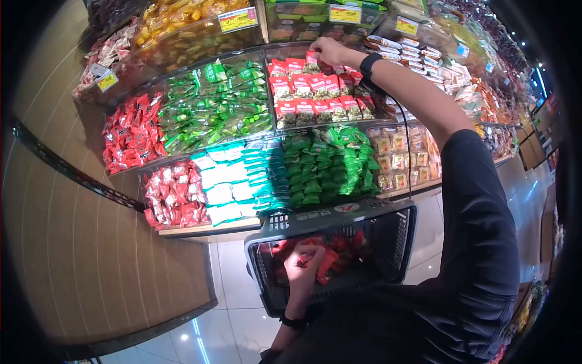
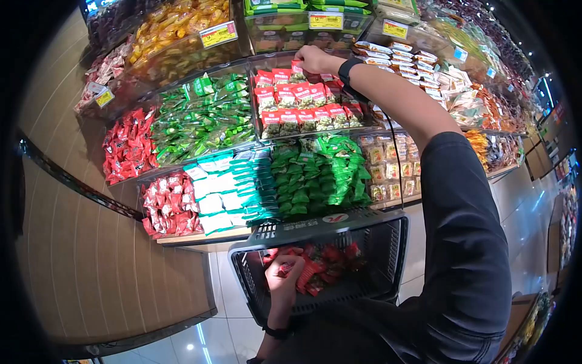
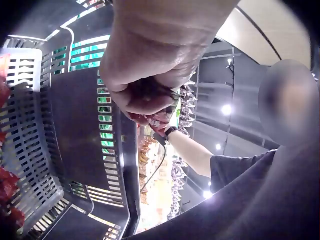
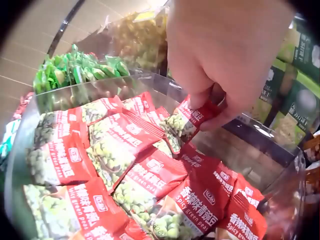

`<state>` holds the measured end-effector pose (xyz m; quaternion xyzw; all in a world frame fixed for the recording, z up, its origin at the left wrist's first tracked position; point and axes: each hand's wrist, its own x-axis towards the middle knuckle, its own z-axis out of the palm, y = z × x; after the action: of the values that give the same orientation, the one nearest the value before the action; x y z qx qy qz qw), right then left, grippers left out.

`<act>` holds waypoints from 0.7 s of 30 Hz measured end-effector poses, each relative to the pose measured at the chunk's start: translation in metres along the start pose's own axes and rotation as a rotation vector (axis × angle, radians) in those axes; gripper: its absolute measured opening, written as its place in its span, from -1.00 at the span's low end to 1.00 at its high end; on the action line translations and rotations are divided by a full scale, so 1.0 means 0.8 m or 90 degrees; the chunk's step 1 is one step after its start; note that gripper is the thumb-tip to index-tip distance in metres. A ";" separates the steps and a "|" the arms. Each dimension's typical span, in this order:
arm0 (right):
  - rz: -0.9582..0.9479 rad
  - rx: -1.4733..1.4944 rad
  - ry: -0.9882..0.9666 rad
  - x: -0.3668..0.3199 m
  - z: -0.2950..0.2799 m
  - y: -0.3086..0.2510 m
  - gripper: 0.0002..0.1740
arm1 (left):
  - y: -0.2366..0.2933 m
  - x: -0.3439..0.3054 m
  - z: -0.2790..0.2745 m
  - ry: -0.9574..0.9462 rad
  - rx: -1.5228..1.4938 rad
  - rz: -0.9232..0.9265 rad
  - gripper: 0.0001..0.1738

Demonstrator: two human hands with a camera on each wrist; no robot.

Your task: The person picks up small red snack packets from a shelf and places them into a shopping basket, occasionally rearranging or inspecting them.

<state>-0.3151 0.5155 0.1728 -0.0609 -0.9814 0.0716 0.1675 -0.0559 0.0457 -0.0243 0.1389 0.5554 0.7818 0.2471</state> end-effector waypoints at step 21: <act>-0.021 0.279 0.173 -0.116 -0.067 -0.100 -0.58 | 0.052 -0.002 0.002 -0.085 -0.008 0.092 -0.70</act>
<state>-0.2178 0.4301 0.2060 -0.0160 -0.9116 0.2713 0.3083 -0.0636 0.0352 0.0154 0.2294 0.5214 0.7899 0.2273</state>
